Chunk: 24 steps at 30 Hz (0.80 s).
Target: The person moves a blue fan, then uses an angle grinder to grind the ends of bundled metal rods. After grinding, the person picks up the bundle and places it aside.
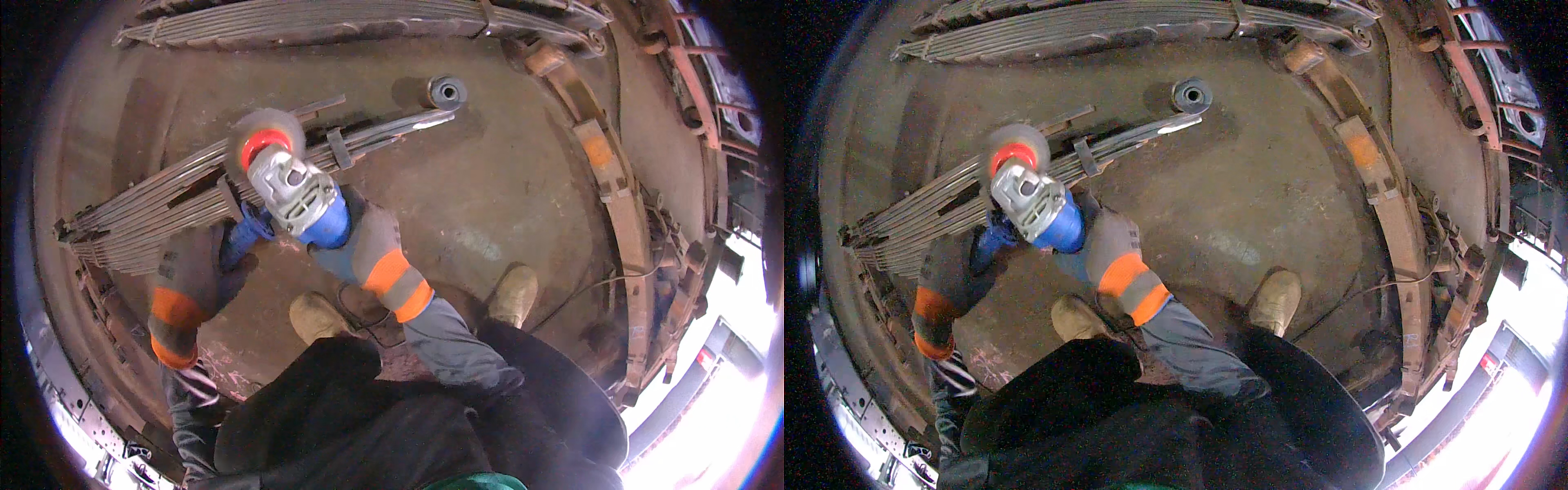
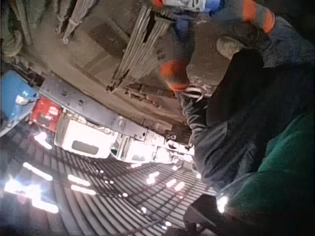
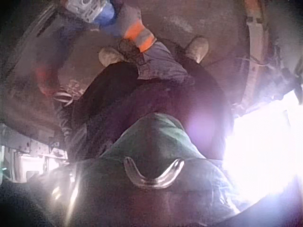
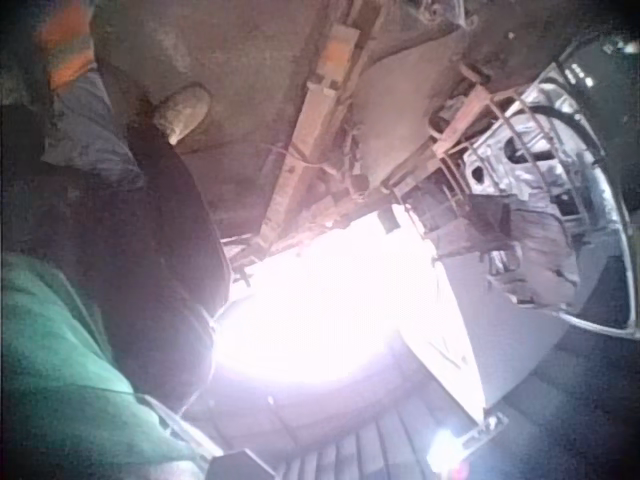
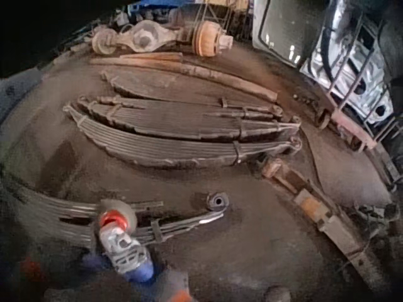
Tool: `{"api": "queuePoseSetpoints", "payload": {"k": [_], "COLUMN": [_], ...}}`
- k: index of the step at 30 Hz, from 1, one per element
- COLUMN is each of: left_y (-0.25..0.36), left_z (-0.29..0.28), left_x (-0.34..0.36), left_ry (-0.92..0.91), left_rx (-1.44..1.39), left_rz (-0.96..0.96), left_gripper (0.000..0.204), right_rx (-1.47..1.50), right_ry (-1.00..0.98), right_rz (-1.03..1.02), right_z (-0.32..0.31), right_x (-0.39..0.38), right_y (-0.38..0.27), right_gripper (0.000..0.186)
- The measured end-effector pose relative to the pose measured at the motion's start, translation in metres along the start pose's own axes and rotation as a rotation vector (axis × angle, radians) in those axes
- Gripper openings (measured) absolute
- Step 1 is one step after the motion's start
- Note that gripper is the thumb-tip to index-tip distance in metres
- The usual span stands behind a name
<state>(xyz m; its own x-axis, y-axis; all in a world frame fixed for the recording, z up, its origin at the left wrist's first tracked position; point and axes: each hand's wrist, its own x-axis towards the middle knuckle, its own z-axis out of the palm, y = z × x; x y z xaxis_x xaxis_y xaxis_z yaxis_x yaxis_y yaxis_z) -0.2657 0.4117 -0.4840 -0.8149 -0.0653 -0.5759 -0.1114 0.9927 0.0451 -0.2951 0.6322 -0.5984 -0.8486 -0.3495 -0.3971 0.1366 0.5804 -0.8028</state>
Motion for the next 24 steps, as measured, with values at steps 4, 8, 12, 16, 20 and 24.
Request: {"api": "queuePoseSetpoints", "payload": {"k": [4,8,12,16,20,24], "left_y": [-0.005,-0.008,-0.005,-0.002,-0.003,-0.008], "left_z": [0.049,0.067,0.070,0.077,0.084,0.091], "left_x": [-0.009,-0.013,-0.016,-0.020,-0.020,-0.018], "left_ry": [0.223,0.109,0.166,0.120,0.084,0.119], "left_rx": [-0.350,-0.629,-0.606,-0.747,-0.925,-0.903], "left_rz": [0.108,-0.024,-0.018,-0.118,-0.173,-0.150], "left_gripper": [0.044,0.039,0.040,0.040,0.039,0.037], "right_rx": [0.020,0.282,0.689,0.557,0.382,0.525], "right_ry": [-0.066,-0.304,0.595,0.604,0.652,0.565], "right_rz": [-0.178,-0.479,-0.042,0.040,0.046,-0.088], "right_z": [-0.005,-0.041,-0.095,-0.114,-0.108,-0.110], "right_x": [0.002,0.026,0.083,0.119,0.136,0.134], "right_y": [0.019,0.058,0.098,0.121,0.136,0.153], "right_gripper": [0.085,0.074,0.033,0.030,0.032,0.025]}}
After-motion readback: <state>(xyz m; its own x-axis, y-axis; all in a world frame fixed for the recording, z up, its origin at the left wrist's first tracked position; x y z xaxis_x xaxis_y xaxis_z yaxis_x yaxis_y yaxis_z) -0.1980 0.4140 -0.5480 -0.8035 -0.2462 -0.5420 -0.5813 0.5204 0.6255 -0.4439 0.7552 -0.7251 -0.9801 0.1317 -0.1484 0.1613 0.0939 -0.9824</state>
